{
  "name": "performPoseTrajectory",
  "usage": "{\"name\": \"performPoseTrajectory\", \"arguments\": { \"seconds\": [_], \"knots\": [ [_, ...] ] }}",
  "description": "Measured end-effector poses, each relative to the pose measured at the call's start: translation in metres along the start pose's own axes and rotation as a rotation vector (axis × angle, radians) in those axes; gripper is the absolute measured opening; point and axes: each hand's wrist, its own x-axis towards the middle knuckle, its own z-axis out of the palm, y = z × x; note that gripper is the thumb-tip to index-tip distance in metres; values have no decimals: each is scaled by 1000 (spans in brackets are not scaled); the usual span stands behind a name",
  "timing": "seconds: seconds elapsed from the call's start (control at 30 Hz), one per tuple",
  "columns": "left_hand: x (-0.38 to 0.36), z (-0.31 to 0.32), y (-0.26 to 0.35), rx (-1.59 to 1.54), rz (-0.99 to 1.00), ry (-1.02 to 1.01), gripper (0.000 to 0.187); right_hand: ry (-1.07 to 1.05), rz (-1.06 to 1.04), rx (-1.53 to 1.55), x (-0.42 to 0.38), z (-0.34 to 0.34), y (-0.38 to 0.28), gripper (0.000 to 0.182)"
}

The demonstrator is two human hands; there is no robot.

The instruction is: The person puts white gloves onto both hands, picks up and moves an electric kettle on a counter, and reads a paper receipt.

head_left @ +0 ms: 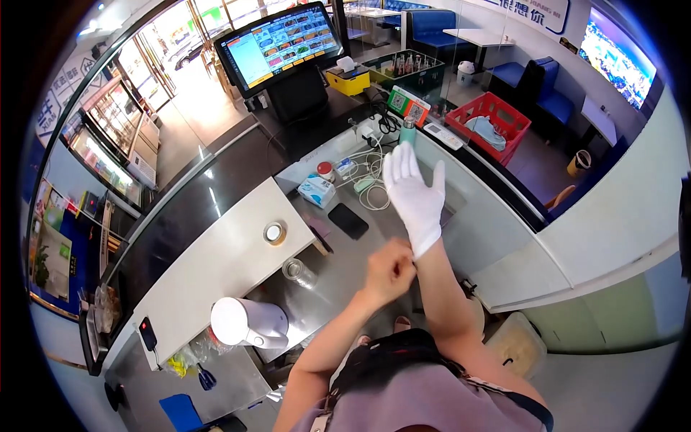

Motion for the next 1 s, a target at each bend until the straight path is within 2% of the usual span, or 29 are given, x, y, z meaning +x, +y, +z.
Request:
{"name": "performPoseTrajectory", "arguments": {
  "seconds": [0.07,0.17,0.2,0.23,0.27,0.3,0.43,0.53,0.6,0.67,0.7,0.8,0.93,0.97,1.0],
  "knots": [
    [-17,1,5,15,32,-97,19,-157,-5,116,-1,11,4,64],
    [-14,-2,4,53,73,-24,16,-42,-61,-126,-3,16,18,62],
    [-12,-4,6,75,81,6,15,-122,-40,-371,1,8,17,59],
    [-4,-12,3,151,181,15,16,-73,-163,-734,8,0,16,57],
    [5,-14,10,198,197,64,17,-29,-283,-1094,13,-1,22,55],
    [12,-14,24,248,209,111,18,-91,-525,-1417,13,-5,29,47],
    [32,-18,19,499,310,185,20,30,-407,-1514,20,-25,38,32],
    [32,-24,16,542,249,180,16,33,-524,-1824,29,-37,36,41],
    [34,-28,9,514,179,161,15,1,-658,-2136,32,-42,33,47],
    [40,-30,17,476,10,119,14,-47,-798,-2501,33,-37,30,50],
    [43,-30,20,457,-73,99,13,-131,-832,-2629,36,-33,28,56],
    [52,-31,6,505,-40,57,12,-324,-993,-3033,46,-35,20,60],
    [57,-33,-15,304,-71,33,8,-479,-854,-3225,53,-26,13,64],
    [57,-31,-18,294,-40,38,8,-551,-961,-3211,56,-27,11,66],
    [57,-29,-20,285,-10,44,8,-480,-835,-3230,59,-26,10,67]
  ]
}}
